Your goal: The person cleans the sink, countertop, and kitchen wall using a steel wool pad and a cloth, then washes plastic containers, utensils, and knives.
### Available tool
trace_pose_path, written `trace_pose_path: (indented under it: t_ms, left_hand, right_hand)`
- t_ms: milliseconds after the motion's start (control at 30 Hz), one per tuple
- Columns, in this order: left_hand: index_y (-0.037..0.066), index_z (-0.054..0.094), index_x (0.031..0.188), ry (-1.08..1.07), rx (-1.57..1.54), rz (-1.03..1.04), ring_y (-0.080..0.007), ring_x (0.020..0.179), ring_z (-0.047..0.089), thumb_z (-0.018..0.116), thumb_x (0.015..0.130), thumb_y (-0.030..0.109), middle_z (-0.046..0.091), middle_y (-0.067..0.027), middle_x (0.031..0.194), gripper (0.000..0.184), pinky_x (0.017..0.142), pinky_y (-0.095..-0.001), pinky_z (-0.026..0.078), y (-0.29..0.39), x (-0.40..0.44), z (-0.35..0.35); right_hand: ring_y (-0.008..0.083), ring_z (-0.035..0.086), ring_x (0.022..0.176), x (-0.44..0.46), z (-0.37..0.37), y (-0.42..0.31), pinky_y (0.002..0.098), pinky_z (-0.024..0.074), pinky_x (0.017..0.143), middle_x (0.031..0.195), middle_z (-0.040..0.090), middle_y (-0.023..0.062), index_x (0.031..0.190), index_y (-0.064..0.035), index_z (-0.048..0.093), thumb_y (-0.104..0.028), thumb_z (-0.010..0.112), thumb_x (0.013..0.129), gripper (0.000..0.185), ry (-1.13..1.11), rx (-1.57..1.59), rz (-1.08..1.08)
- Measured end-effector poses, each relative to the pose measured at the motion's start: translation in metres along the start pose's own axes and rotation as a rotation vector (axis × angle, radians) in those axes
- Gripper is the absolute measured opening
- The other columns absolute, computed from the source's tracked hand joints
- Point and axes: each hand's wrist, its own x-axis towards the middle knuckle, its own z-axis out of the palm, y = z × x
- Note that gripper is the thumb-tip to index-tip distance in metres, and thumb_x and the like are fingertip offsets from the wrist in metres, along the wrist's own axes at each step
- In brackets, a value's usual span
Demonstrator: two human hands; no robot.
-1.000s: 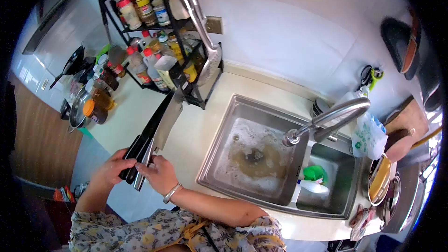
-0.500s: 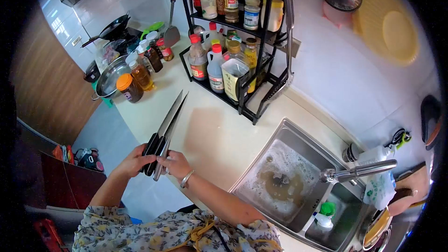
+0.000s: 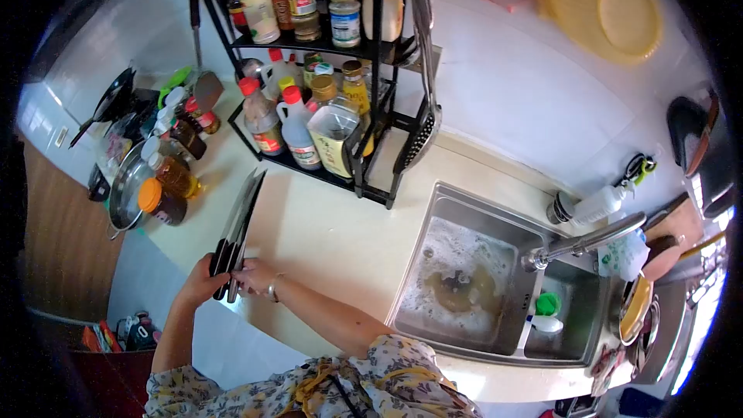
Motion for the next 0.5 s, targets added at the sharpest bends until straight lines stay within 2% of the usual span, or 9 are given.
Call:
trace_pose_path:
  t_ms: [33,100,133,267,367,467,500]
  left_hand:
    - [-0.005,0.049,0.101,-0.017,0.0,0.004,-0.0178,0.073,0.057,0.064,0.073,0.011,0.059,-0.0106,0.082,0.035,0.064,-0.0309,0.048,-0.004,0.004,0.0]
    - [-0.005,0.049,0.1,0.015,0.095,-0.079,-0.0189,0.071,0.057,0.065,0.072,0.01,0.058,-0.0118,0.08,0.036,0.062,-0.032,0.048,-0.008,0.012,0.002]
    - [-0.005,0.049,0.099,0.023,0.097,-0.067,-0.0188,0.07,0.057,0.065,0.071,0.008,0.058,-0.0121,0.078,0.035,0.062,-0.0325,0.048,-0.006,0.013,0.003]
    - [-0.004,0.049,0.099,0.02,0.13,-0.037,-0.0189,0.071,0.057,0.068,0.069,0.007,0.059,-0.0122,0.079,0.038,0.063,-0.0331,0.048,-0.004,0.017,0.005]
    - [-0.004,0.05,0.1,0.0,0.134,-0.067,-0.0196,0.072,0.058,0.073,0.064,0.008,0.059,-0.0125,0.081,0.045,0.066,-0.0336,0.049,-0.004,0.021,0.012]
    - [-0.003,0.05,0.102,0.041,0.209,0.035,-0.0214,0.073,0.059,0.077,0.058,0.009,0.061,-0.013,0.082,0.053,0.068,-0.0341,0.049,0.0,0.023,0.021]
    - [-0.003,0.049,0.102,0.059,0.241,0.008,-0.0225,0.074,0.06,0.078,0.057,0.009,0.061,-0.0134,0.083,0.054,0.069,-0.0344,0.05,0.003,0.024,0.023]
  right_hand:
    - [0.011,0.051,0.058,0.002,0.003,-0.004,0.0258,0.0395,0.047,0.07,0.055,0.0019,0.089,-0.0088,0.058,-0.024,0.059,0.088,0.016,0.016,0.007,-0.002]
    - [0.0141,0.053,0.055,0.003,0.01,-0.014,0.0297,0.0416,0.044,0.068,0.055,0.0041,0.087,-0.0061,0.058,-0.023,0.056,0.089,0.017,0.133,-0.224,0.043]
    - [0.0182,0.054,0.049,0.005,0.012,-0.022,0.034,0.0425,0.041,0.062,0.053,0.0065,0.084,-0.0024,0.057,-0.02,0.052,0.09,0.019,0.124,-0.298,0.107]
    - [0.0201,0.054,0.043,-0.012,0.018,-0.052,0.0349,0.0426,0.039,0.057,0.054,0.0082,0.08,0.0008,0.057,-0.016,0.051,0.088,0.02,0.188,-0.493,0.159]
    - [0.0204,0.056,0.044,0.014,0.004,-0.03,0.0348,0.0449,0.041,0.055,0.056,0.0089,0.075,0.0009,0.059,-0.014,0.05,0.087,0.021,0.152,-0.64,0.175]
    - [0.0205,0.06,0.049,0.024,-0.005,-0.016,0.0355,0.0471,0.044,0.057,0.061,0.0106,0.073,0.0,0.062,-0.017,0.05,0.086,0.024,0.105,-0.794,0.035]
    - [0.0212,0.061,0.05,0.014,-0.001,-0.031,0.036,0.0479,0.045,0.058,0.062,0.0114,0.074,0.0004,0.062,-0.019,0.05,0.087,0.027,0.128,-0.744,0.134]
